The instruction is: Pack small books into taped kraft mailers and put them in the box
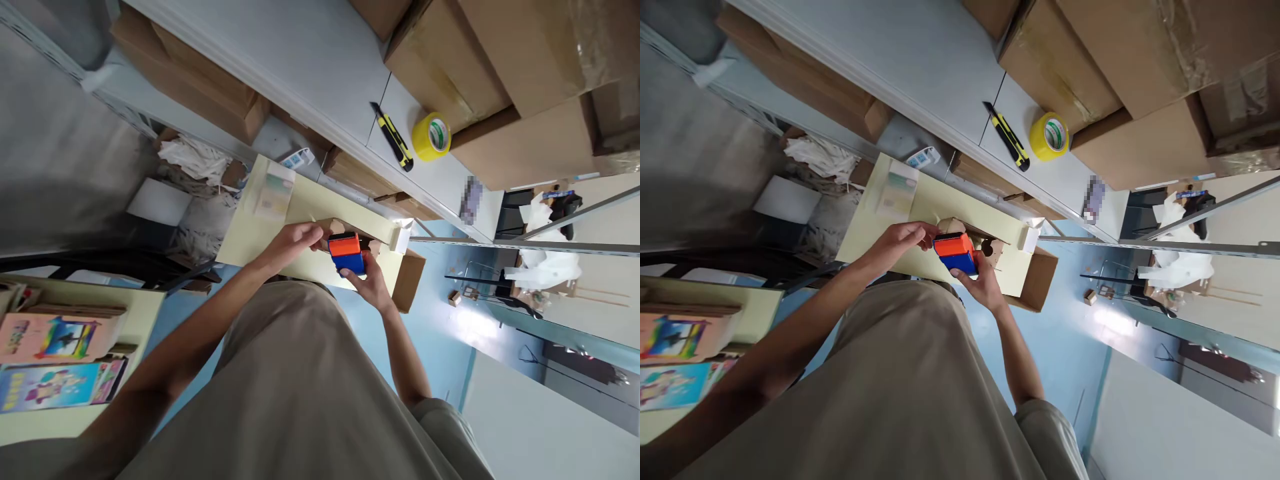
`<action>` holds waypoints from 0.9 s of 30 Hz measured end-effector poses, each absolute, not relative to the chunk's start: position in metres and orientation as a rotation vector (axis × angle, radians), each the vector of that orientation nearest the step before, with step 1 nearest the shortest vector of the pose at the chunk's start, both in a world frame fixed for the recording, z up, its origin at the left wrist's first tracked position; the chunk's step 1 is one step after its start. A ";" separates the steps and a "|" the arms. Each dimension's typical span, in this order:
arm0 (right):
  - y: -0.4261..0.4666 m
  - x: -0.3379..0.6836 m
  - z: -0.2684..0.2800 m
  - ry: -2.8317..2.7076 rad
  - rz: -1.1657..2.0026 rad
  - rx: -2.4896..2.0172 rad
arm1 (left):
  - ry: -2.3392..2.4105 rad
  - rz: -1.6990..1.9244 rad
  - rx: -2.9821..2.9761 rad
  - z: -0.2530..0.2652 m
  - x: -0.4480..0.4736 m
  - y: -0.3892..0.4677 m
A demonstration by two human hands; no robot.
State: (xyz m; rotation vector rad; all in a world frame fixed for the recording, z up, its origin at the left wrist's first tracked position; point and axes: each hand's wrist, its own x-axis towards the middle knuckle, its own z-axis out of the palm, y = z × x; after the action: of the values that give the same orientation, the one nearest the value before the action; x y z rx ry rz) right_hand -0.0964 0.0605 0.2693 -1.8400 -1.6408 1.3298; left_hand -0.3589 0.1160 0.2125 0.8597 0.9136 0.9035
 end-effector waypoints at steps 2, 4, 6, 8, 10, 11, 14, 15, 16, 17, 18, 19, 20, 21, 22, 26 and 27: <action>0.061 -0.097 0.278 -1.716 1.326 -1.861 | 0.893 0.875 0.831 0.212 -0.363 0.123; 0.062 -0.099 0.286 -1.785 1.338 -1.867 | 0.876 0.846 0.810 0.212 -0.362 0.127; 0.063 -0.102 0.293 -1.851 1.357 -1.881 | 0.849 0.825 0.786 0.211 -0.360 0.129; 0.064 -0.105 0.299 -1.911 1.365 -1.908 | 0.804 0.809 0.769 0.209 -0.359 0.130; 0.064 -0.107 0.306 -1.957 1.357 -1.943 | 0.772 0.797 0.758 0.204 -0.360 0.130; 0.065 -0.108 0.310 -1.975 1.349 -1.963 | 0.768 0.795 0.750 0.201 -0.360 0.129; 0.068 -0.111 0.317 -2.010 1.315 -2.041 | 0.808 0.805 0.710 0.185 -0.358 0.126; 0.071 -0.112 0.318 -2.016 1.308 -2.072 | 0.827 0.811 0.687 0.179 -0.354 0.124; 0.074 -0.113 0.319 -2.023 1.304 -2.106 | 0.847 0.820 0.656 0.173 -0.349 0.120; 0.078 -0.114 0.320 -2.032 1.299 -2.147 | 0.867 0.828 0.623 0.168 -0.343 0.116; 0.082 -0.114 0.322 -2.045 1.292 -2.196 | 0.883 0.834 0.590 0.163 -0.337 0.111; 0.087 -0.113 0.324 -2.060 1.296 -2.246 | 0.898 0.837 0.560 0.159 -0.330 0.107; 0.093 -0.112 0.328 -2.074 1.322 -2.292 | 0.911 0.840 0.534 0.156 -0.324 0.102; 0.099 -0.109 0.335 -2.080 1.375 -2.327 | 0.922 0.842 0.515 0.152 -0.319 0.098; 0.105 -0.106 0.343 -2.081 1.454 -2.350 | 0.936 0.849 0.499 0.149 -0.316 0.096; 0.131 -0.092 0.391 -2.072 1.723 -2.407 | 1.077 0.943 0.399 0.127 -0.324 0.106; 0.138 -0.089 0.402 -2.083 1.722 -2.426 | 1.106 0.952 0.377 0.119 -0.327 0.110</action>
State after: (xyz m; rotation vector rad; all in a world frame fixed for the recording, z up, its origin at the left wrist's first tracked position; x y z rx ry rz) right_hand -0.0895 0.1378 0.4022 -2.4258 -2.0834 1.7218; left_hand -0.3267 0.1104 0.1186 0.3771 1.1058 0.9519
